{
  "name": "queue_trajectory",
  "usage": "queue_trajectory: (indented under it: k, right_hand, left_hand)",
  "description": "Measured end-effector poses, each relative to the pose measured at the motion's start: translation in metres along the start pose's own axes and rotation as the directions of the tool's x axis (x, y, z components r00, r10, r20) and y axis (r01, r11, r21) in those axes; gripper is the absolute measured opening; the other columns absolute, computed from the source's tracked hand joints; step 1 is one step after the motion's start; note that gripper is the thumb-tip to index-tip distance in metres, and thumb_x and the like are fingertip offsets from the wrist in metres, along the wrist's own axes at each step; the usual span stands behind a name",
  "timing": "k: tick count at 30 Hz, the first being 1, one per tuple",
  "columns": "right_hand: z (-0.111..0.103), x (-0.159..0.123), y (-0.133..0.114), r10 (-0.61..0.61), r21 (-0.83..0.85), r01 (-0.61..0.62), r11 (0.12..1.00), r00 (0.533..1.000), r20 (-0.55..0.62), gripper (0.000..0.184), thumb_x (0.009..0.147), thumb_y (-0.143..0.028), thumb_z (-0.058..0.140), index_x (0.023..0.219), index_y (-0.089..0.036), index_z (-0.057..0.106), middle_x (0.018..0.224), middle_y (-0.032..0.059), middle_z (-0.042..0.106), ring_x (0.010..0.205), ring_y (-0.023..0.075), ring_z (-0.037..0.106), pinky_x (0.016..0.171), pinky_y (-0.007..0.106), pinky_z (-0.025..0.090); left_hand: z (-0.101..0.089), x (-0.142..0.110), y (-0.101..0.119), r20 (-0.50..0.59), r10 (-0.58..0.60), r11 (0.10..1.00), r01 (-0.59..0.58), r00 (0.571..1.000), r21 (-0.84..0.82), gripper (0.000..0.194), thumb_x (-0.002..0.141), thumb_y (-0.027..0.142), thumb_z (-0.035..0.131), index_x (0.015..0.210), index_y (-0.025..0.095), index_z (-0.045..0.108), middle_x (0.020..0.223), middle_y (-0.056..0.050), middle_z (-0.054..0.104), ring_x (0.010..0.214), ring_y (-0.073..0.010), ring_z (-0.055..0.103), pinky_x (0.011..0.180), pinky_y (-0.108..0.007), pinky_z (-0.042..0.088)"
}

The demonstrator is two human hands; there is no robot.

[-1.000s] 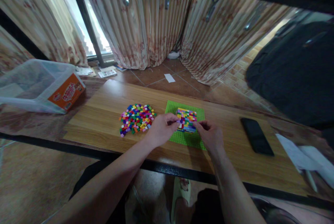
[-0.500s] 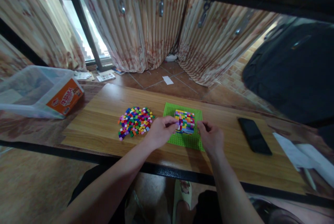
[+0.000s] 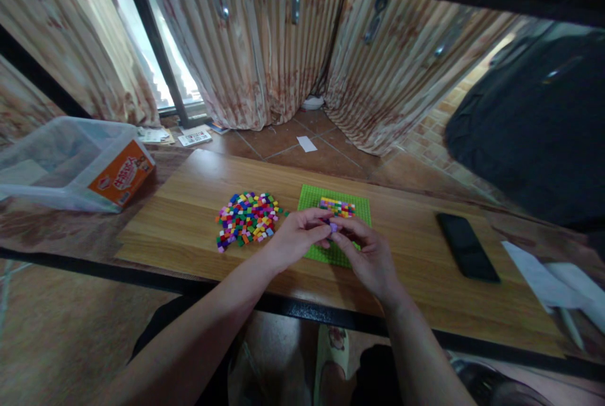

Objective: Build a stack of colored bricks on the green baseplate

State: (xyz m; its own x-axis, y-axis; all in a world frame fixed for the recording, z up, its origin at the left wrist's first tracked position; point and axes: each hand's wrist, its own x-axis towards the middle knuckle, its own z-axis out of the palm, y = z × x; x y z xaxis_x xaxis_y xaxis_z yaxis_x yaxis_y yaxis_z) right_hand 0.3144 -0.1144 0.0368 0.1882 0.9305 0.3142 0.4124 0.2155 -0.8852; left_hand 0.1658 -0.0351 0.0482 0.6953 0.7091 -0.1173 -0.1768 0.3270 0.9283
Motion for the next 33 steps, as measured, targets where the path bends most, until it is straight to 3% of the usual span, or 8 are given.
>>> queue_trajectory:
  k: [6, 10, 14, 23, 33]
  right_hand:
    - [-0.007, 0.001, 0.004, 0.014, -0.051, -0.018, 0.999, 0.997, -0.075, 0.02, 0.086, -0.035, 0.064, 0.102, -0.025, 0.071, 0.098, 0.0035, 0.07, 0.089, 0.0176, 0.065, 0.078, 0.032, 0.052]
    - [-0.025, 0.004, 0.013, 0.136, -0.128, -0.169, 0.977, 0.964, -0.23, 0.026, 0.082, -0.041, 0.066, 0.097, -0.02, 0.071, 0.09, 0.0054, 0.072, 0.079, 0.0181, 0.066, 0.073, 0.033, 0.053]
    - [-0.043, 0.005, 0.021, 0.233, -0.224, -0.303, 0.926, 0.928, -0.292, 0.034, 0.081, -0.044, 0.063, 0.098, -0.016, 0.073, 0.092, 0.0093, 0.075, 0.081, 0.0216, 0.069, 0.076, 0.036, 0.054]
    - [-0.041, -0.003, 0.02, 0.249, -0.405, -0.297, 0.865, 0.954, -0.166, 0.035, 0.085, -0.041, 0.055, 0.101, -0.015, 0.074, 0.097, 0.0112, 0.075, 0.088, 0.026, 0.07, 0.079, 0.039, 0.053]
    - [-0.031, -0.003, 0.022, 0.316, -0.351, -0.349, 0.869, 0.937, -0.15, 0.038, 0.084, -0.039, 0.055, 0.105, -0.014, 0.073, 0.1, 0.0125, 0.076, 0.091, 0.0286, 0.07, 0.083, 0.042, 0.052]
  left_hand:
    - [0.002, 0.003, -0.002, -0.069, -0.015, 0.999, 0.018, 0.998, 0.033, 0.026, 0.08, 0.013, 0.063, 0.105, 0.011, 0.066, 0.084, -0.005, 0.071, 0.071, -0.0107, 0.064, 0.066, -0.023, 0.051]
    - [0.001, 0.005, -0.001, -0.207, -0.014, 0.991, 0.041, 0.978, 0.127, 0.02, 0.078, 0.008, 0.06, 0.098, 0.01, 0.066, 0.067, 0.0, 0.066, 0.06, -0.009, 0.06, 0.061, -0.021, 0.049]
    - [-0.001, 0.006, -0.001, -0.234, 0.004, 0.981, 0.042, 0.972, 0.19, 0.019, 0.077, 0.009, 0.06, 0.095, 0.012, 0.066, 0.064, 0.001, 0.065, 0.054, -0.008, 0.057, 0.057, -0.021, 0.046]
    - [-0.008, 0.008, -0.007, -0.238, 0.055, 0.943, 0.029, 0.97, 0.333, 0.024, 0.077, 0.012, 0.058, 0.1, 0.012, 0.065, 0.066, 0.001, 0.065, 0.055, -0.0097, 0.057, 0.056, -0.022, 0.043]
    - [-0.011, 0.009, -0.015, -0.182, 0.073, 0.905, 0.012, 0.98, 0.425, 0.023, 0.078, 0.018, 0.057, 0.098, 0.014, 0.067, 0.068, 0.0, 0.065, 0.057, -0.0111, 0.057, 0.054, -0.022, 0.043]
